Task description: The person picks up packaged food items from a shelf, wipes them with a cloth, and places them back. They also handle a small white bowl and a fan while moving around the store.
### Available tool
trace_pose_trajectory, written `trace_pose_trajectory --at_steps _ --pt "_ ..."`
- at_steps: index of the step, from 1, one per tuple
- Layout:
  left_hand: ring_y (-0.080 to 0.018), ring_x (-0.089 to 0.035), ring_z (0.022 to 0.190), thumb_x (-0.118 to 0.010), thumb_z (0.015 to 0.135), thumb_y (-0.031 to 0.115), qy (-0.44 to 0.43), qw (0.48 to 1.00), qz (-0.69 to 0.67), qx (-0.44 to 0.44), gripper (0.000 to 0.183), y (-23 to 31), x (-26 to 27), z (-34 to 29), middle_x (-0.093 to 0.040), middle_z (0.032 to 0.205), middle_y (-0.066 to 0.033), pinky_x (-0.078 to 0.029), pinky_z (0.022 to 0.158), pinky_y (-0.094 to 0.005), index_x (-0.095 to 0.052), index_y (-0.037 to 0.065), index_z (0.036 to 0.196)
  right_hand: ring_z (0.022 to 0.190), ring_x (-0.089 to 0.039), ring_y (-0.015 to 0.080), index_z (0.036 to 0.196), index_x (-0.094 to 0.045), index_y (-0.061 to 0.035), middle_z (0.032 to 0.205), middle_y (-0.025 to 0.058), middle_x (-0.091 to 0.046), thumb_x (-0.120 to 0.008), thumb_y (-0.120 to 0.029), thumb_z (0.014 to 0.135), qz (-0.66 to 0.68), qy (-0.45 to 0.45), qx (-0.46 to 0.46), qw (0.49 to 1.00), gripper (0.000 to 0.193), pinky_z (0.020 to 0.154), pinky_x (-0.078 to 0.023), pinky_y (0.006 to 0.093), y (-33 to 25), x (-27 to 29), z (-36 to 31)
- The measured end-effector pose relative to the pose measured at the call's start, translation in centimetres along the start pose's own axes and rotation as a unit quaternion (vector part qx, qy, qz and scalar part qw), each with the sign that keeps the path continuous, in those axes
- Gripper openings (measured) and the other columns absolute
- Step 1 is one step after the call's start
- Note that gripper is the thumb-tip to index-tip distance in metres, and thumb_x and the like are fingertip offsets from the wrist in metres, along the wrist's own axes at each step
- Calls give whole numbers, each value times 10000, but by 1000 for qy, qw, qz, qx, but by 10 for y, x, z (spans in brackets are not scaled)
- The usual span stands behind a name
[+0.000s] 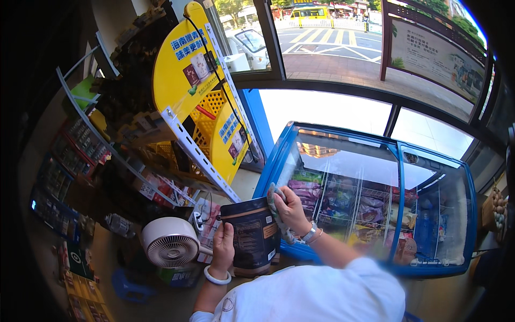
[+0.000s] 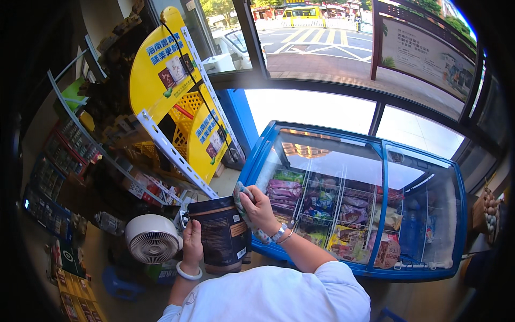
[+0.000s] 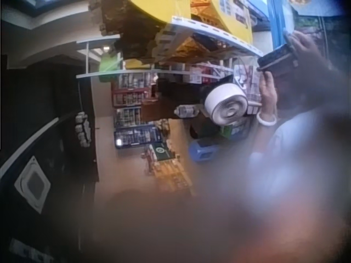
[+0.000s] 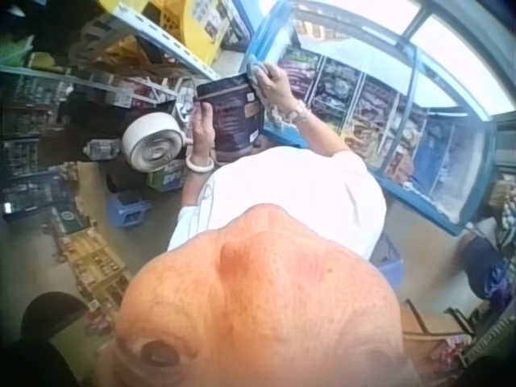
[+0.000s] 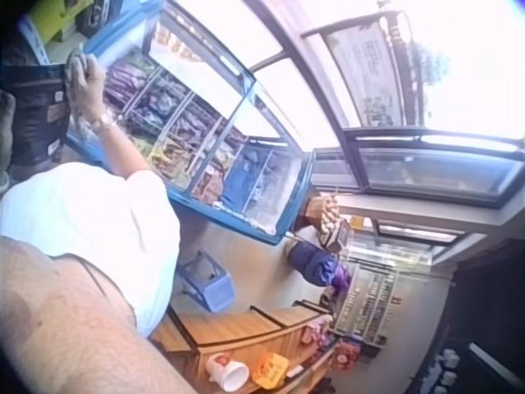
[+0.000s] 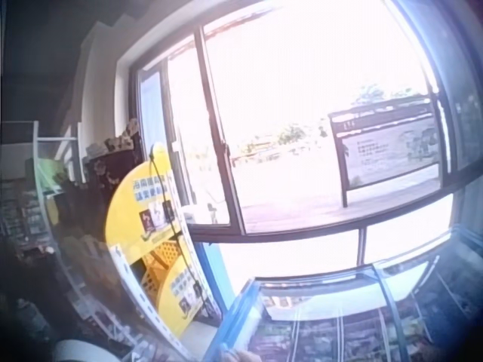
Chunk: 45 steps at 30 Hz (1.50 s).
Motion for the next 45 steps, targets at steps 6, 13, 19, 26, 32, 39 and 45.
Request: trace_pose_trajectory --at_steps 6,13,19,26,32,39,45 --pt "-176 -630 1079 -473 1052 417 120 981 -150 -2 438 7 10 11 -654 1204 -68 -520 956 -338 -567 58 1287 825 -444 15 1056 -591 -36 902 -59 -539 -558 -179 1036 134 -121 -104 978 148 714 -411 193 41 -24 -39" --pt "-248 -528 1259 -467 1029 505 202 967 -152 -14 638 23 20 15 -504 1421 -131 -435 1072 -370 -409 31 1453 842 -440 35 1110 -583 -49 910 -62 -536 -543 -230 1047 107 -207 -156 960 196 749 -429 225 27 -29 -73" --pt "-268 -479 1315 -449 1023 542 245 956 -161 -24 708 23 33 15 -437 1484 -147 -385 1120 -392 -346 25 1496 858 -452 34 1198 -584 -53 918 -64 -538 -526 -248 1053 47 -289 -161 943 250 768 -433 228 16 -23 -80" --pt "-258 -398 1381 -488 1017 520 250 960 -125 -2 816 -4 43 17 -239 1596 -194 -406 1093 -370 -126 57 1583 830 -520 67 1114 -650 1 890 -16 -596 -559 -150 1026 17 -97 -83 992 197 764 -460 251 18 -5 -64" --pt "-224 -234 1449 -584 1017 331 139 983 -114 46 873 -17 2 3 -17 1656 -127 -363 1071 -319 49 194 1604 876 -646 215 1111 -673 -8 1012 119 -650 -634 -38 936 -138 9 100 985 181 769 -513 301 -11 10 -44" --pt "-242 -431 1341 -590 994 425 27 988 -149 27 829 -45 -23 2 -317 1539 -72 -382 1088 -432 -43 247 1592 839 -685 241 1171 -676 -71 1085 119 -638 -716 -14 844 -249 -76 191 946 334 695 -560 329 -20 -11 -64" --pt "-203 -468 1255 -628 975 434 69 974 -207 67 798 -49 -17 3 -411 1434 -76 -411 1042 -357 -172 144 1562 873 -675 267 1232 -662 -90 1070 111 -644 -717 27 775 -283 -163 217 920 475 723 -568 336 -25 -27 -81"
Point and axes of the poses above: each hand's wrist, its own z-axis towards the middle knuckle, its own x-axis out of the back of the hand, y = z × x, the point moved 4 cm from there along z, towards the middle knuckle
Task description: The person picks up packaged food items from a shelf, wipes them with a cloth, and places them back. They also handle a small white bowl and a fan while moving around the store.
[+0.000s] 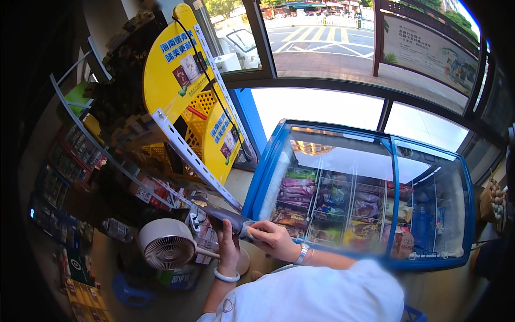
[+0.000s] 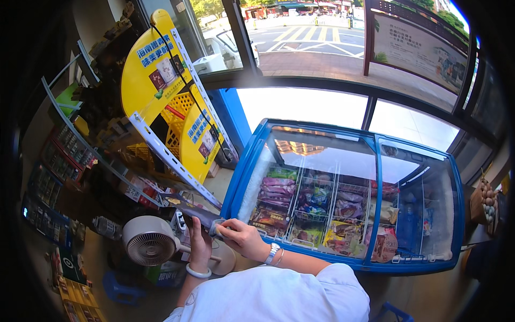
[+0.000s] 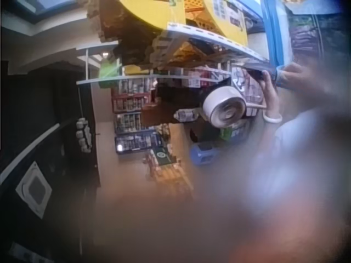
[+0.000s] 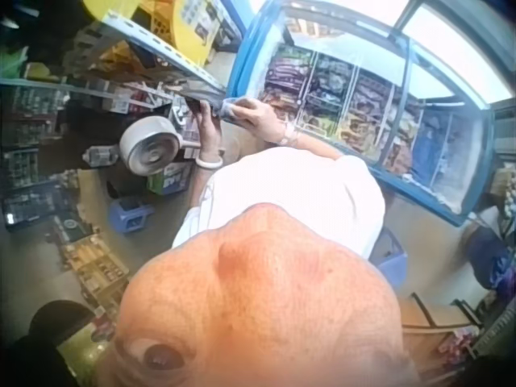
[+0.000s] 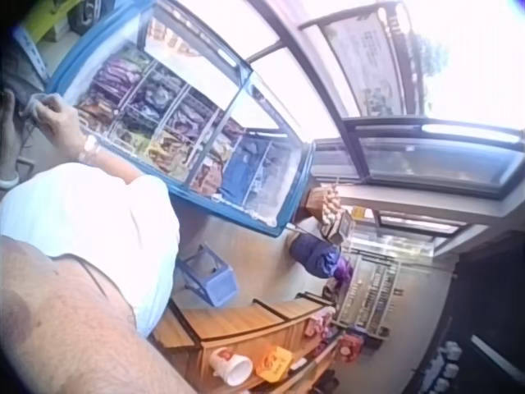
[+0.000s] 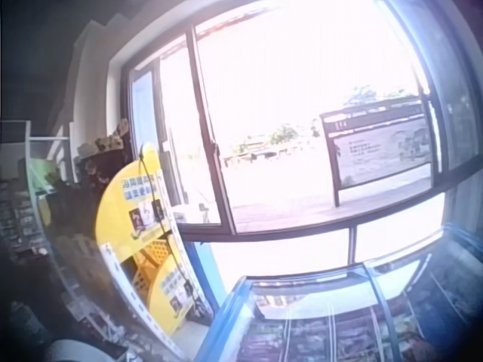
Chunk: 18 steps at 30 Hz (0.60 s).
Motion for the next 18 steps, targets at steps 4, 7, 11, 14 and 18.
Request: trace_pose_trajectory --at_steps 4,7,11,14,18 --pt "-201 -558 1127 -601 991 430 82 995 -31 42 593 -1 2 1 -544 1268 -70 -453 975 -343 -401 69 1417 909 -666 277 1267 -656 -106 1108 111 -631 -722 32 731 27 -48 9 998 557 749 -569 358 -7 -9 -4" --pt "-231 -564 1151 -542 991 439 92 993 -62 33 559 -4 12 3 -557 1279 -96 -451 993 -375 -445 59 1389 924 -662 289 1271 -659 -116 1121 110 -629 -726 29 732 58 -79 14 995 563 767 -568 361 -10 -9 -2" --pt "-244 -560 1172 -516 983 429 117 986 -119 28 556 -7 31 6 -557 1307 -106 -438 1018 -389 -460 43 1379 938 -665 263 1243 -665 -95 1088 100 -642 -720 24 780 128 -126 7 984 482 785 -561 344 -5 -13 -7" --pt "-262 -556 1207 -508 982 456 91 987 -128 32 610 0 44 7 -552 1331 -122 -425 1054 -403 -432 32 1413 947 -659 251 1205 -655 -68 1083 102 -632 -691 21 833 209 -48 -57 975 383 804 -538 335 11 -7 -5" --pt "-279 -539 1253 -499 984 503 23 995 -68 75 680 18 16 -9 -515 1402 -142 -422 1077 -415 -383 22 1451 982 -621 134 1202 -622 -2 1105 85 -649 -624 -21 937 403 47 -232 884 266 853 -497 268 29 0 9"
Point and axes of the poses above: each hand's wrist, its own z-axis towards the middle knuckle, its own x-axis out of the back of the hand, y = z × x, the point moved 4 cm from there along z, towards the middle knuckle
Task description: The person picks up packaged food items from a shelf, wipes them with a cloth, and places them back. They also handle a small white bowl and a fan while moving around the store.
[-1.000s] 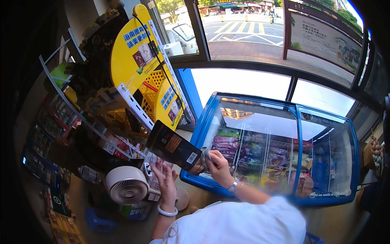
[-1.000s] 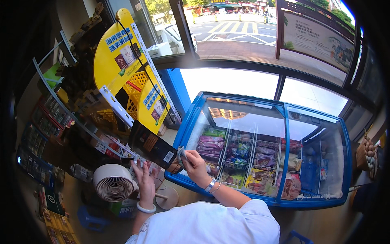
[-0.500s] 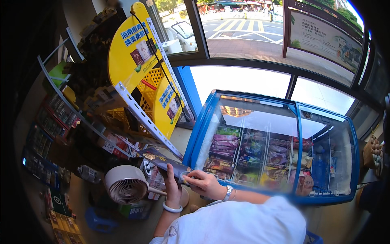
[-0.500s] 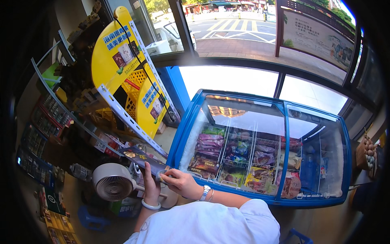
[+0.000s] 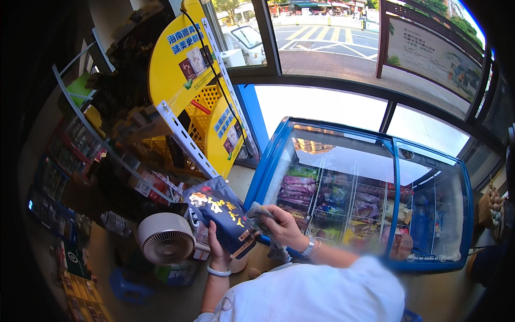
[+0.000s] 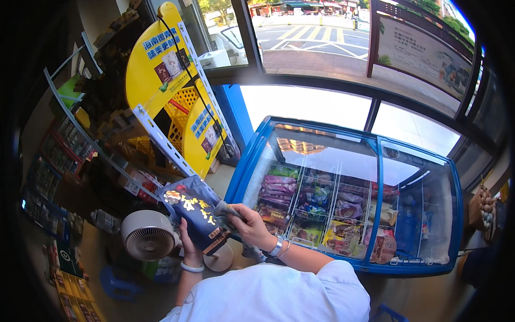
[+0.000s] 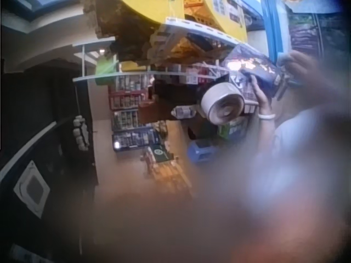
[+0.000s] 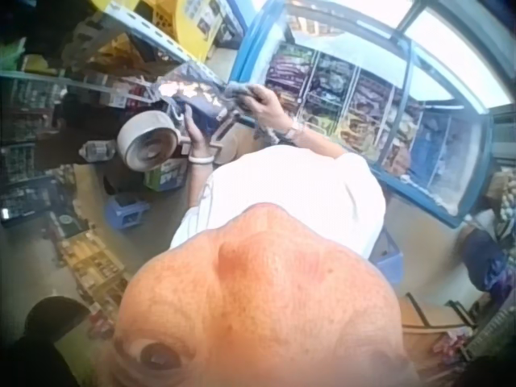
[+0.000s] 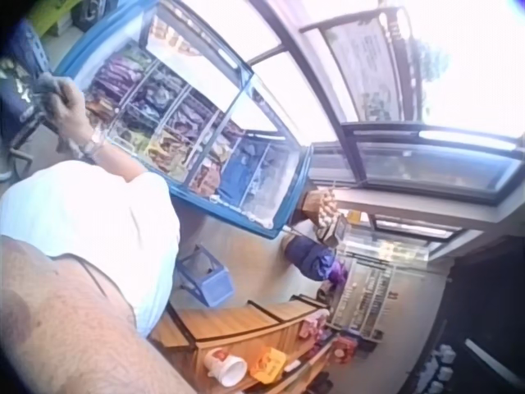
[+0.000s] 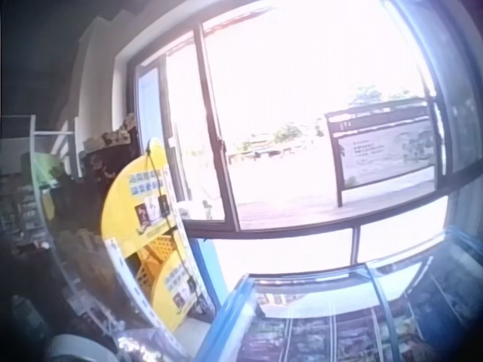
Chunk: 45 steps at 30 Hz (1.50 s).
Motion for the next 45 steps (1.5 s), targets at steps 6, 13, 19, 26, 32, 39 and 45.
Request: trace_pose_trajectory --at_steps 6,13,19,26,32,39,45 --pt "-286 -493 1333 -354 1016 601 -80 996 42 16 759 -17 -14 0 -487 1452 -162 -381 1126 -416 -381 -4 1472 1519 -178 332 1525 -332 -33 1595 188 -291 -508 -307 1013 -454 -187 221 843 607 1221 -124 518 -11 -49 -12" --pt "-248 -390 1417 -343 1000 651 -185 982 39 6 823 -16 -35 -11 -378 1554 -116 -325 1162 -411 -283 32 1540 1524 -128 368 1539 -244 32 1609 228 -228 -527 -304 984 -497 -159 188 832 708 1219 -69 530 -27 -42 16" --pt "-255 -431 1386 -399 1006 610 -190 979 7 68 823 -23 -35 -25 -383 1538 -131 -346 1156 -399 -238 10 1546 1526 -109 366 1532 -239 52 1610 246 -212 -444 -321 1023 -445 -82 161 877 663 1224 -31 493 -26 -15 54" --pt "-256 -354 1440 -309 1051 554 -169 982 88 -9 735 -4 -37 -22 -302 1585 -149 -305 1181 -401 -191 48 1570 1513 -162 378 1530 -305 0 1595 239 -255 -335 -620 995 -482 -179 230 826 819 1218 -73 518 -33 -63 12" --pt "-235 -462 1357 -439 1046 468 -169 979 25 107 704 -12 -21 -29 -402 1514 -150 -381 1130 -371 -247 0 1536 1516 -174 339 1517 -345 -10 1602 201 -272 -334 -552 1020 -509 -201 238 802 736 1218 -54 532 -39 -61 30" --pt "-250 -605 1189 -526 1007 313 -140 980 -27 138 558 -16 -24 -38 -569 1345 -158 -467 1054 -368 -408 -32 1430 1531 -118 315 1549 -277 -23 1625 175 -231 -325 -416 1060 -476 -103 165 858 629 1227 -15 486 -12 -13 64" --pt "-256 -613 1170 -552 978 311 -87 990 -68 82 542 -5 -18 -35 -587 1330 -149 -462 1049 -376 -462 -28 1392 1534 -83 336 1559 -218 -3 1639 195 -169 -343 -362 1065 -415 -70 130 898 623 1224 -24 474 5 -14 44"
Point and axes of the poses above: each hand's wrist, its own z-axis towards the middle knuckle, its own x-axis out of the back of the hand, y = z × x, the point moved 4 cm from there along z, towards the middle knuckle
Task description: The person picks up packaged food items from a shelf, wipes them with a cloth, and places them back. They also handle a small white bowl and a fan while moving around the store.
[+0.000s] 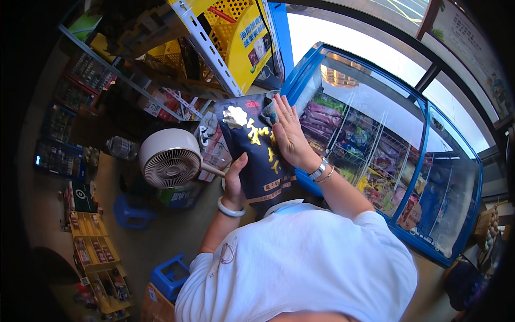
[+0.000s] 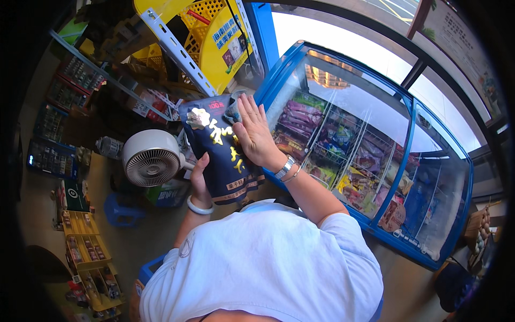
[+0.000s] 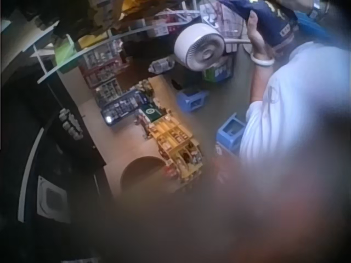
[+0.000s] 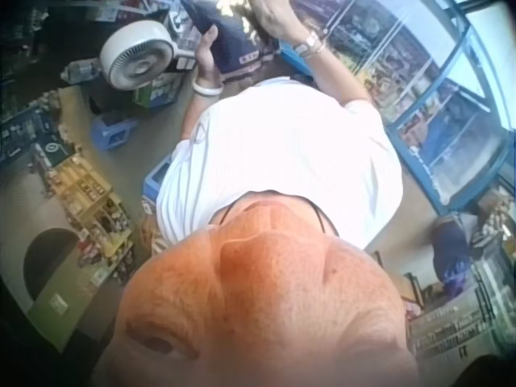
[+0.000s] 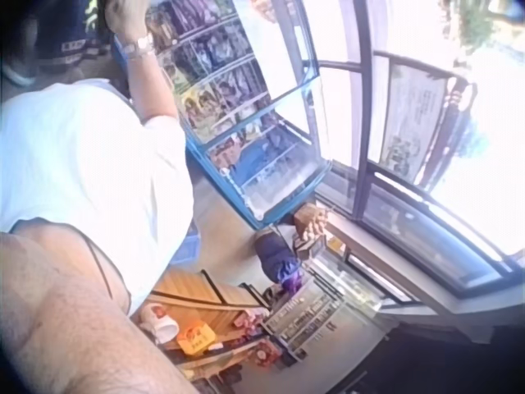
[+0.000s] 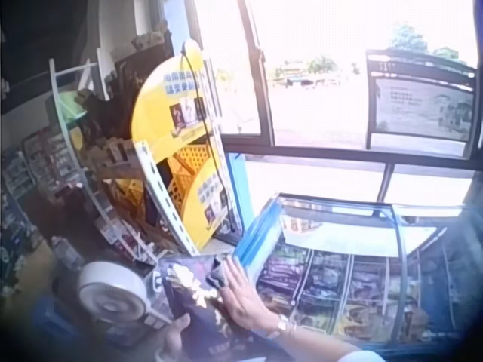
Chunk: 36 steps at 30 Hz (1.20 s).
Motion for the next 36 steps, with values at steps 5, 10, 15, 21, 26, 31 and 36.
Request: trace_pose_trajectory --at_steps 5,10,15,21,26,31,36 --pt "-273 -583 1198 -585 952 356 49 993 -58 -86 594 17 14 9 -566 1358 -140 -444 1061 -402 -453 13 1419 1518 -109 398 1556 -213 9 1633 220 -160 -379 -374 1063 90 -40 8 995 647 1220 -132 448 -23 -16 -20" --pt "-296 -567 1219 -532 979 404 63 984 -92 -138 606 40 25 13 -547 1383 -156 -433 1070 -434 -443 6 1427 1509 -142 412 1527 -307 4 1616 190 -245 -483 -317 1031 64 -72 41 995 616 1211 -194 445 -43 -22 -31" --pt "-309 -590 1196 -500 998 420 60 978 -113 -166 598 51 30 14 -554 1383 -170 -468 1046 -448 -447 3 1424 1496 -220 378 1518 -368 -62 1596 126 -325 -538 -179 1004 43 -85 40 995 554 1206 -212 478 -51 -24 -38" --pt "-310 -580 1205 -504 988 422 92 974 -91 -184 597 50 33 18 -557 1371 -165 -444 1064 -440 -455 3 1412 1493 -246 362 1506 -409 -97 1587 111 -349 -570 -176 968 1 -99 89 991 567 1197 -206 535 -60 -20 -37" --pt "-302 -605 1155 -522 937 501 156 975 -91 -129 653 43 21 21 -564 1342 -160 -477 1024 -442 -471 31 1389 1503 -236 337 1467 -488 -167 1576 76 -376 -609 -253 935 -52 -133 159 977 552 1206 -154 556 -84 -29 -47" --pt "-279 -629 1081 -594 863 543 254 961 -67 -83 684 36 4 22 -575 1266 -142 -563 890 -401 -492 65 1342 1506 -236 309 1431 -532 -193 1554 26 -416 -639 -280 906 -90 -159 207 961 542 1212 -119 571 -91 -36 -51" --pt "-292 -617 1106 -563 882 561 188 973 -94 -92 708 36 7 23 -574 1292 -141 -528 948 -416 -479 50 1365 1496 -265 308 1442 -513 -139 1553 51 -416 -646 -256 893 -98 -132 193 967 577 1215 -146 548 -84 -30 -52"
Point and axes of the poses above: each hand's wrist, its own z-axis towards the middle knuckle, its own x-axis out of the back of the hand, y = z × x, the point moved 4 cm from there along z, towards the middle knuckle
